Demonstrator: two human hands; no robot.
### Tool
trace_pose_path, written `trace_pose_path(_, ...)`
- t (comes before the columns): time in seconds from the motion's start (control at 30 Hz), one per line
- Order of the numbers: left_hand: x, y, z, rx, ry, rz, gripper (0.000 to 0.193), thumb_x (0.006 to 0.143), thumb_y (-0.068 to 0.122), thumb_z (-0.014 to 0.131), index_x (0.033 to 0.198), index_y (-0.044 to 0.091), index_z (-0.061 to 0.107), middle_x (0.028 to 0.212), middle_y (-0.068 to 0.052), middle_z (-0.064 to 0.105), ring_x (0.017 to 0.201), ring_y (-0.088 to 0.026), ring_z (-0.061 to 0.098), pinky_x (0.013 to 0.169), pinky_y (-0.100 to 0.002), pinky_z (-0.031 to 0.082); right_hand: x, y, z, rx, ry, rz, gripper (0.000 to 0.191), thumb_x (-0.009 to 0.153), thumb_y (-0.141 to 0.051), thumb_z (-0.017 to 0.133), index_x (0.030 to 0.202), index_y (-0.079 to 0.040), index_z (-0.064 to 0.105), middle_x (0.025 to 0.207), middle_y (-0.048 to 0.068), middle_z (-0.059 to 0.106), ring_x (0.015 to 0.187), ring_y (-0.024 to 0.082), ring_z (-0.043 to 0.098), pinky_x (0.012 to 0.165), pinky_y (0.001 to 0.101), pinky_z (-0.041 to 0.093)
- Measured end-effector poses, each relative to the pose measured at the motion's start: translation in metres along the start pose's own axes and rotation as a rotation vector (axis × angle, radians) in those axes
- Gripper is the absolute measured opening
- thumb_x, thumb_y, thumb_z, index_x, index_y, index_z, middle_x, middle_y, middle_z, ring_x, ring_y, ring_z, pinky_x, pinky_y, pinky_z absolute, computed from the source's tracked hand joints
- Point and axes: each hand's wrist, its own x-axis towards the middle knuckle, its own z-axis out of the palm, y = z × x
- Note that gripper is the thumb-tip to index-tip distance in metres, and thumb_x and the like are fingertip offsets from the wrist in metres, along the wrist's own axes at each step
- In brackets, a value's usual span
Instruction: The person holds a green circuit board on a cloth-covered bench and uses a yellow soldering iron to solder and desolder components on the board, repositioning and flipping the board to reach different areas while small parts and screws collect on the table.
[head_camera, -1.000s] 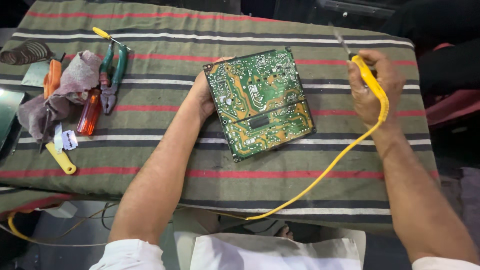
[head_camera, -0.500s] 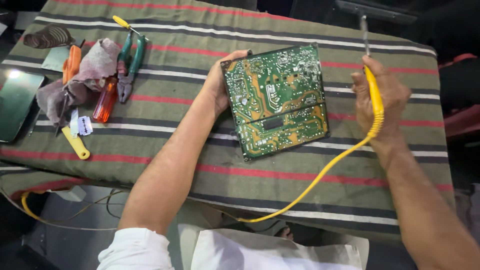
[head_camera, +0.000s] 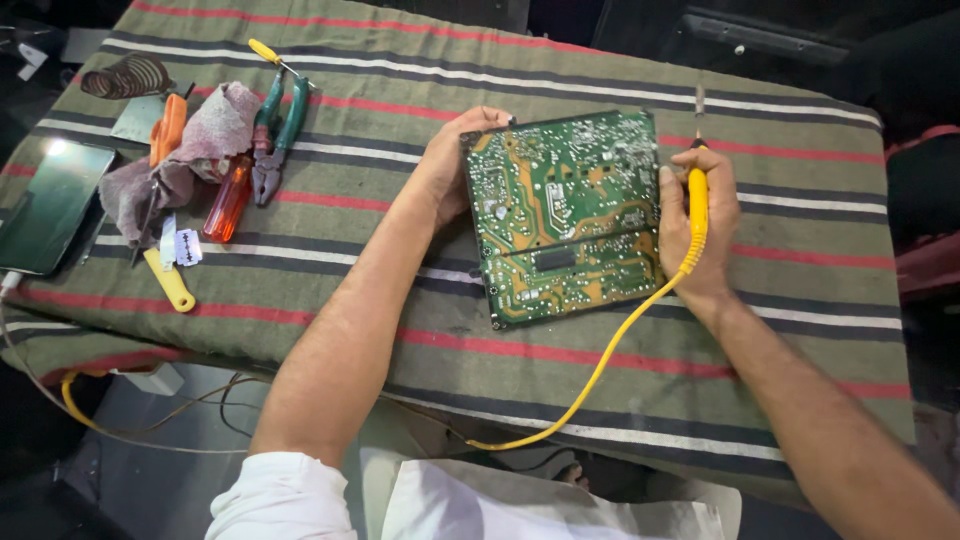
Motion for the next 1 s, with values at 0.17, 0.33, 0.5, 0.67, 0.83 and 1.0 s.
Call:
trace_pose_path(0.17,-0.007,0.007,-0.019,0.386,0.126,0.12,0.008,0.101,0.006,0.062,0.11,0.005,0.061,0.088,-0.004,0.072,0.07,-0.01,0.066,0.06,-0.024,0.056,-0.006,-0.006,-0.006,-0.055,0.027,-0.114,0.013,0.115,0.0,0.063,0.124,-0.005,0.054,0.105,0.005,0.057,0.093,0.011,0.055,0.086,0.0279,0.049)
trace_pose_path(0.33,-0.043,0.032,-0.051,0.573,0.156,0.205,0.011,0.097,0.005,0.063,0.107,0.004,0.058,0.083,-0.006,0.073,0.062,-0.01,0.064,0.053,-0.025,0.055,-0.005,-0.014,-0.011,-0.107,0.009,-0.156,0.009,0.116,0.0,0.061,0.119,-0.003,0.053,0.102,0.008,0.059,0.092,0.014,0.058,0.084,0.0302,0.05)
trace_pose_path(0.5,-0.085,0.05,-0.083,1.0,0.199,0.205,0.015,0.094,0.006,0.069,0.108,0.0,0.067,0.083,-0.005,0.071,0.067,-0.009,0.062,0.057,-0.026,0.047,-0.004,-0.012,-0.011,-0.122,0.003,-0.155,0.009,0.117,-0.002,0.062,0.122,-0.003,0.055,0.092,0.008,0.059,0.081,0.014,0.056,0.077,0.0316,0.049)
trace_pose_path(0.67,-0.096,0.048,-0.092,1.173,0.149,0.31,0.018,0.085,0.002,0.075,0.102,-0.002,0.073,0.084,-0.006,0.072,0.079,-0.012,0.067,0.071,-0.028,0.056,-0.006,-0.009,-0.011,-0.144,-0.003,-0.128,0.009,0.117,-0.002,0.063,0.12,-0.004,0.055,0.093,0.008,0.058,0.078,0.014,0.053,0.072,0.032,0.046)
trace_pose_path(0.83,-0.097,0.052,-0.081,1.378,0.176,0.268,0.024,0.083,0.008,0.078,0.104,-0.002,0.074,0.082,-0.009,0.072,0.075,-0.015,0.067,0.071,-0.032,0.055,-0.005,-0.01,-0.01,-0.151,0.01,-0.14,0.012,0.116,-0.002,0.064,0.125,-0.005,0.056,0.093,0.008,0.059,0.078,0.015,0.053,0.072,0.0328,0.046)
trace_pose_path(1.0,-0.087,0.054,-0.05,1.221,0.403,0.479,0.038,0.088,0.023,0.079,0.116,-0.001,0.071,0.092,-0.008,0.072,0.077,-0.014,0.068,0.07,-0.03,0.055,-0.005,-0.012,-0.012,-0.158,0.017,-0.15,0.013,0.114,-0.001,0.064,0.124,-0.005,0.056,0.094,0.008,0.06,0.08,0.016,0.057,0.074,0.0325,0.048)
